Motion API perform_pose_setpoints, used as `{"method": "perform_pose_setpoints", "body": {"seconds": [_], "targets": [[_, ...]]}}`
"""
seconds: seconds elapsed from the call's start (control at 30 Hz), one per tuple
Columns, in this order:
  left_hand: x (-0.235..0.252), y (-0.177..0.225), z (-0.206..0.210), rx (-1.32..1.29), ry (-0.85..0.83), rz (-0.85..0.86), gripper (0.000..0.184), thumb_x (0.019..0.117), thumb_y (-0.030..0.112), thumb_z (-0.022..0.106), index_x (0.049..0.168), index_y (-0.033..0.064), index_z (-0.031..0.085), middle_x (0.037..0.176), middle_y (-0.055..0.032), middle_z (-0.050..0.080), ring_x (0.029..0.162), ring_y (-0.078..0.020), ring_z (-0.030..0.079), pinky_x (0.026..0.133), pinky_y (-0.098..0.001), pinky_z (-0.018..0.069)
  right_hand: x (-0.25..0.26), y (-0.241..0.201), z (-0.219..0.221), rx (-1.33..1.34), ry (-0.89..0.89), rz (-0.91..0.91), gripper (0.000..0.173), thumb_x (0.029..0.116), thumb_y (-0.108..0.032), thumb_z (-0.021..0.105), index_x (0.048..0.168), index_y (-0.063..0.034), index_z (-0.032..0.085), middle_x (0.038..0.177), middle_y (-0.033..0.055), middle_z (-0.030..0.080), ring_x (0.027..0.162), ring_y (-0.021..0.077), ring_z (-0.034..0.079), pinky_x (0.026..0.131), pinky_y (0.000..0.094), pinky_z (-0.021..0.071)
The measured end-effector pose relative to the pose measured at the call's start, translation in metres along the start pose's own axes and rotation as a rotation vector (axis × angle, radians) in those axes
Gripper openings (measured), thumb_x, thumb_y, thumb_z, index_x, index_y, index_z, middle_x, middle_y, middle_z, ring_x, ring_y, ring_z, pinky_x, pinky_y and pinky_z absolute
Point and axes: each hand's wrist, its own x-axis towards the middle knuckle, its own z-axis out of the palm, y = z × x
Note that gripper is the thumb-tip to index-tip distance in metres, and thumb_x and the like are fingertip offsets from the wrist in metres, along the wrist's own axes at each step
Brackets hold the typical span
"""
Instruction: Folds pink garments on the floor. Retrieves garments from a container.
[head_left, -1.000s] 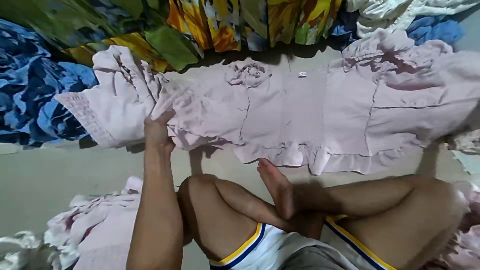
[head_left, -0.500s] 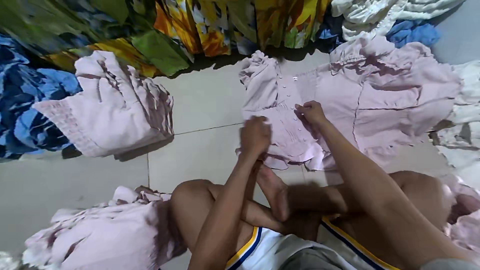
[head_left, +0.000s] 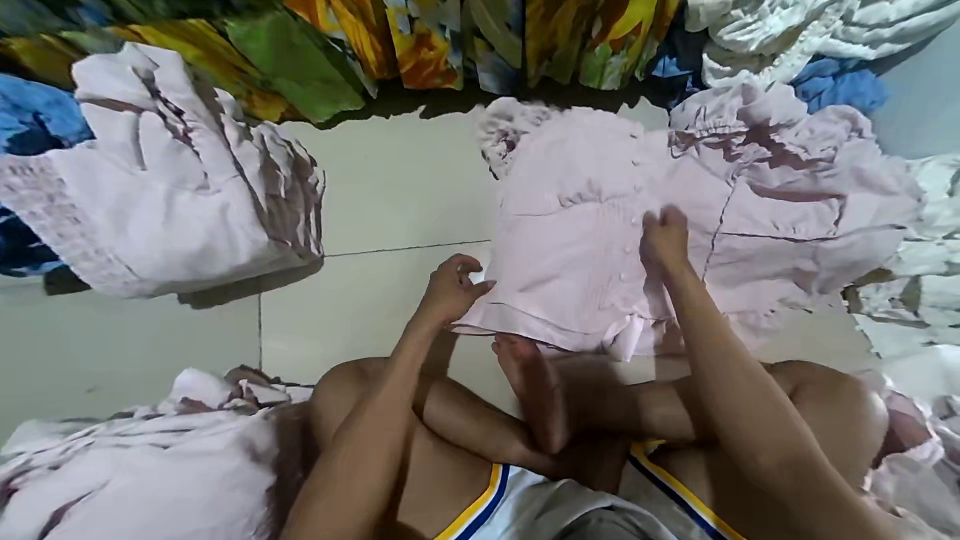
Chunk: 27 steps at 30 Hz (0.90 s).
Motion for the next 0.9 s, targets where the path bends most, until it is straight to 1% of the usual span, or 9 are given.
{"method": "perform_pose_setpoints", "body": {"seconds": [0.07,0.13,0.3,0.43,0.53,0.6,0.7,0.77,0.9], "targets": [[0.009,0.003,-0.011,0.269,-0.174,-0.023,0.042,0.091,0.026,0.079,0.125,0.0043,0.067,0.102,-0.0213,0.07,0.096,-0.0388,0.068,0.087,-0.0639,0.0529,-0.006,0.043,0.011,0.072,-0.11,0.054,0.037,0.1045,-0.032,0.057,0.114,0.0042,0.057,0.083,0.0153,0.058,0.064,0.0233,0.056,0.06,0.0441,0.0515],[0.029,0.021,-0.023,0.369,-0.083,0.076,0.028,0.0972,0.024,0.069,0.117,0.0048,0.072,0.106,-0.0216,0.071,0.103,-0.0406,0.068,0.092,-0.0672,0.0513,-0.007,0.058,0.018,0.206,-0.14,0.096,0.036,0.1001,-0.034,0.066,0.109,0.001,0.06,0.077,0.0075,0.055,0.057,0.0142,0.048,0.054,0.0347,0.0459],[0.119,0.1,-0.013,0.124,0.157,0.427,0.03,0.106,0.007,0.047,0.127,-0.001,0.066,0.116,-0.0174,0.072,0.108,-0.0271,0.07,0.101,-0.0472,0.0544,-0.017,0.055,0.022,0.261,-0.155,0.126,0.025,0.0991,-0.027,0.068,0.104,-0.0053,0.058,0.069,0.0022,0.045,0.053,0.0122,0.04,0.05,0.0325,0.0397],[0.187,0.097,-0.002,0.491,0.059,0.244,0.059,0.0919,0.028,0.072,0.146,0.0105,0.054,0.147,-0.0238,0.051,0.14,-0.0516,0.039,0.103,-0.0789,0.0332,-0.013,0.053,0.024,0.282,-0.141,0.154,0.018,0.101,-0.02,0.067,0.104,-0.0039,0.059,0.069,0.0024,0.046,0.053,0.0117,0.042,0.051,0.0309,0.0413],[0.196,0.094,-0.017,0.466,-0.091,0.236,0.063,0.0873,0.036,0.08,0.142,0.0126,0.059,0.136,-0.0246,0.06,0.131,-0.0489,0.05,0.102,-0.0785,0.0334,-0.01,0.055,0.024,0.298,-0.146,0.158,0.017,0.1007,-0.02,0.067,0.1,-0.0048,0.058,0.067,0.0014,0.046,0.052,0.0107,0.042,0.049,0.0299,0.0402],[0.194,0.086,-0.045,0.176,-0.129,0.329,0.041,0.0927,0.027,0.076,0.125,0.0029,0.067,0.112,-0.0188,0.069,0.102,-0.0303,0.067,0.093,-0.056,0.0527,-0.011,0.052,0.023,0.298,-0.17,0.157,0.016,0.1012,-0.018,0.066,0.1,-0.0044,0.058,0.067,0.0017,0.044,0.052,0.011,0.04,0.05,0.0299,0.0399],[0.185,0.07,-0.091,-0.325,-0.003,0.279,0.03,0.0977,0.014,0.068,0.125,0.004,0.062,0.112,-0.0061,0.066,0.094,-0.0118,0.064,0.084,-0.0335,0.056,-0.016,0.04,0.019,0.277,-0.223,0.044,0.014,0.102,-0.015,0.063,0.1,-0.0038,0.055,0.069,0.0032,0.043,0.055,0.0133,0.042,0.052,0.0331,0.0424],[0.186,0.053,-0.103,-0.367,0.168,0.188,0.037,0.0978,0.009,0.065,0.134,0.0067,0.057,0.125,-0.0089,0.062,0.096,-0.015,0.063,0.081,-0.0341,0.0549,-0.016,0.03,0.021,0.263,-0.251,-0.001,0.019,0.104,-0.021,0.061,0.109,-0.0034,0.058,0.072,0.0064,0.05,0.058,0.0163,0.049,0.055,0.0366,0.047],[0.164,0.037,-0.088,-0.089,0.447,-0.139,0.059,0.0983,0.027,0.061,0.149,0.0016,0.044,0.134,-0.0273,0.06,0.122,-0.0429,0.061,0.1,-0.0619,0.0498,-0.013,0.019,0.035,0.206,-0.305,0.128,0.036,0.1018,-0.034,0.065,0.121,-0.0035,0.059,0.083,0.0114,0.061,0.063,0.0199,0.052,0.057,0.04,0.0465]]}}
